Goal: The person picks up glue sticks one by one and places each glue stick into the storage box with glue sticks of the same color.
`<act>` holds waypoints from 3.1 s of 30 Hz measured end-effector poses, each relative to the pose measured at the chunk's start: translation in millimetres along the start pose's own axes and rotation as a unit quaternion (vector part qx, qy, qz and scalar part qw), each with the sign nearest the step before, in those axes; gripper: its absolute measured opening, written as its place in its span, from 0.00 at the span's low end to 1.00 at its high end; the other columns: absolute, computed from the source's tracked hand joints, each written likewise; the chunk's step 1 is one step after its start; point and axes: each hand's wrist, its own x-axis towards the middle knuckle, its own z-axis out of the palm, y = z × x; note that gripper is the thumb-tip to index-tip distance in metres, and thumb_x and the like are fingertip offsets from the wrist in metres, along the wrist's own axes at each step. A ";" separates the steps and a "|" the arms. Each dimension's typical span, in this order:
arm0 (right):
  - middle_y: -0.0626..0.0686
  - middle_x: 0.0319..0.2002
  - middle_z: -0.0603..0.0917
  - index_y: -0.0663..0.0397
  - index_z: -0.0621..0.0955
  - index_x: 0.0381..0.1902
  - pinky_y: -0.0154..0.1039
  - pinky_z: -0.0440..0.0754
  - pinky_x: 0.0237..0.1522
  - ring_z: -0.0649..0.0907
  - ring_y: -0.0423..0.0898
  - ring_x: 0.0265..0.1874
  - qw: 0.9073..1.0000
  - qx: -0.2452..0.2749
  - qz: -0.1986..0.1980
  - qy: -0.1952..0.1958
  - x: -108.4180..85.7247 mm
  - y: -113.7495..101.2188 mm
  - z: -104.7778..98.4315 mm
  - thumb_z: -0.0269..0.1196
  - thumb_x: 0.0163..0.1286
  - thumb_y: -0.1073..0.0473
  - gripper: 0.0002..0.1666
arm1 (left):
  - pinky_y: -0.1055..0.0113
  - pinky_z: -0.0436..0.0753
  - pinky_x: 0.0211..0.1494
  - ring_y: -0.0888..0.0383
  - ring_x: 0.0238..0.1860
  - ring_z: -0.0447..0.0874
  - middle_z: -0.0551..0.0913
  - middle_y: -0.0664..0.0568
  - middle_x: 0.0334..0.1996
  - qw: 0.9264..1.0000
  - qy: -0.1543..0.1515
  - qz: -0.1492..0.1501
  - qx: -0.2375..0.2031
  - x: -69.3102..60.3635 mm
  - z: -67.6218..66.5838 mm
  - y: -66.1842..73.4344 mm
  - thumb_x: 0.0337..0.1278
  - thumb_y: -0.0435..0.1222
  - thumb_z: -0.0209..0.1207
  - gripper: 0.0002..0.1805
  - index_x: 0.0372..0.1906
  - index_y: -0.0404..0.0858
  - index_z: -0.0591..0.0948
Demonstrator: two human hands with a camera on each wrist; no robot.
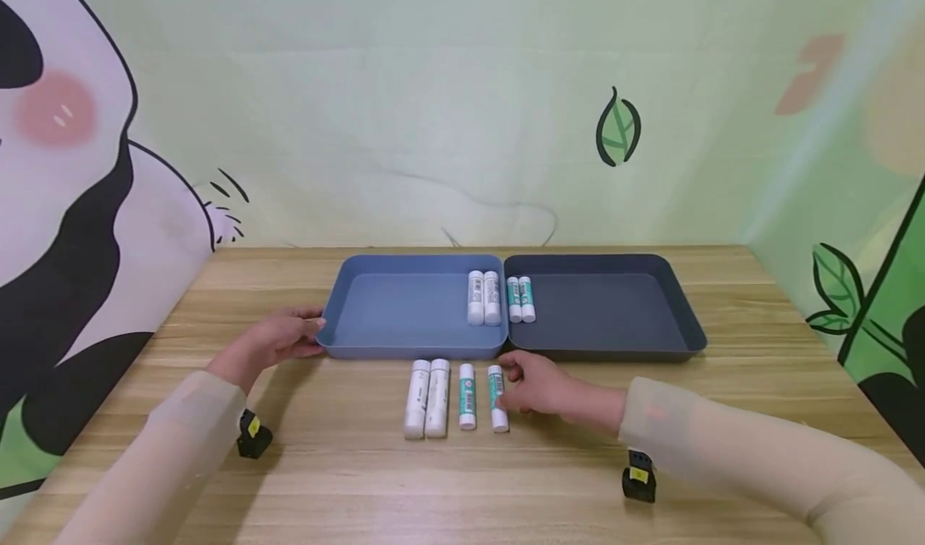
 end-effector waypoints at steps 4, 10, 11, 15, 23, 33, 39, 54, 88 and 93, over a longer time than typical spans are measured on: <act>0.54 0.40 0.76 0.67 0.71 0.70 0.30 0.76 0.27 0.74 0.43 0.23 1.000 0.010 0.002 -0.010 0.5 -1.3 1.9 0.70 0.60 0.70 0.40 | 0.65 0.84 0.66 0.59 0.56 0.76 0.58 0.30 0.75 1.000 0.001 -0.003 0.000 -1.2 0.6 -0.5 0.82 0.33 0.43 0.34 0.81 0.28 0.44; 0.53 0.36 0.75 0.68 0.71 0.68 0.30 0.73 0.26 0.74 0.43 0.22 1.000 0.008 0.006 -0.018 2.3 -7.1 2.8 0.70 0.60 0.71 0.38 | 0.73 0.88 0.56 0.63 0.49 0.77 0.62 0.31 0.70 1.000 -0.004 0.002 0.001 -2.8 -0.7 0.1 0.81 0.33 0.43 0.34 0.81 0.27 0.44; 0.53 0.36 0.75 0.68 0.71 0.68 0.30 0.74 0.26 0.74 0.43 0.22 1.000 0.008 0.005 -0.020 3.0 -7.5 2.5 0.70 0.60 0.71 0.38 | 0.74 0.88 0.55 0.64 0.48 0.77 0.62 0.32 0.70 1.000 -0.003 0.001 -0.001 -3.1 -1.1 0.4 0.81 0.33 0.43 0.34 0.81 0.27 0.44; 0.56 0.40 0.76 0.68 0.71 0.66 0.31 0.78 0.29 0.76 0.44 0.27 1.000 0.019 0.013 -0.020 3.1 -8.1 2.5 0.70 0.60 0.71 0.37 | 0.75 0.88 0.54 0.63 0.49 0.77 0.61 0.32 0.71 1.000 -0.002 -0.004 -0.005 -3.8 -1.2 1.4 0.81 0.34 0.44 0.35 0.81 0.29 0.45; 0.61 0.47 0.78 0.66 0.71 0.63 0.33 0.85 0.37 0.79 0.48 0.41 0.998 0.067 0.005 -0.013 -3.6 -13.3 8.8 0.67 0.57 0.77 0.35 | 0.72 0.87 0.58 0.60 0.54 0.76 0.60 0.31 0.72 1.000 -0.001 -0.002 -0.005 -3.5 -0.6 1.3 0.82 0.33 0.43 0.34 0.81 0.28 0.44; 0.62 0.52 0.77 0.65 0.72 0.65 0.34 0.85 0.41 0.80 0.51 0.46 0.996 0.090 -0.011 -0.025 -4.6 -9.9 11.0 0.67 0.60 0.78 0.35 | 0.73 0.87 0.57 0.62 0.52 0.77 0.61 0.31 0.72 1.000 -0.005 0.004 -0.010 -0.7 -0.1 -2.1 0.82 0.33 0.43 0.34 0.81 0.28 0.44; 0.61 0.53 0.75 0.65 0.69 0.69 0.34 0.86 0.43 0.79 0.48 0.46 0.991 0.127 -0.018 -0.041 -11.0 -15.6 -6.9 0.65 0.61 0.76 0.37 | 0.77 0.86 0.49 0.70 0.42 0.79 0.71 0.40 0.58 0.999 -0.017 0.025 -0.022 -0.5 -1.4 -3.9 0.80 0.31 0.43 0.35 0.80 0.24 0.43; 0.66 0.70 0.64 0.58 0.58 0.79 0.42 0.86 0.61 0.79 0.53 0.58 0.991 0.129 -0.014 -0.016 -21.8 -52.7 -88.3 0.62 0.72 0.70 0.42 | 0.78 0.86 0.48 0.71 0.42 0.78 0.69 0.37 0.61 0.999 -0.018 0.021 -0.022 -0.9 -0.5 -3.6 0.81 0.32 0.42 0.34 0.80 0.25 0.43; 0.64 0.72 0.63 0.54 0.53 0.83 0.25 0.85 0.48 0.75 0.48 0.55 0.992 0.128 -0.005 0.005 50.9 -54.2 -149.7 0.54 0.79 0.65 0.40 | 0.77 0.86 0.50 0.68 0.44 0.78 0.70 0.38 0.60 1.000 -0.007 0.012 -0.023 -1.5 0.2 -2.5 0.81 0.32 0.43 0.34 0.81 0.26 0.45; 0.67 0.74 0.62 0.57 0.52 0.82 0.39 0.82 0.66 0.74 0.53 0.60 0.993 0.119 0.008 -0.005 64.8 -43.5 -142.7 0.54 0.78 0.67 0.40 | 0.77 0.86 0.50 0.70 0.43 0.78 0.72 0.39 0.60 1.000 -0.007 0.016 -0.023 -0.9 -0.2 -3.0 0.81 0.32 0.43 0.34 0.80 0.26 0.45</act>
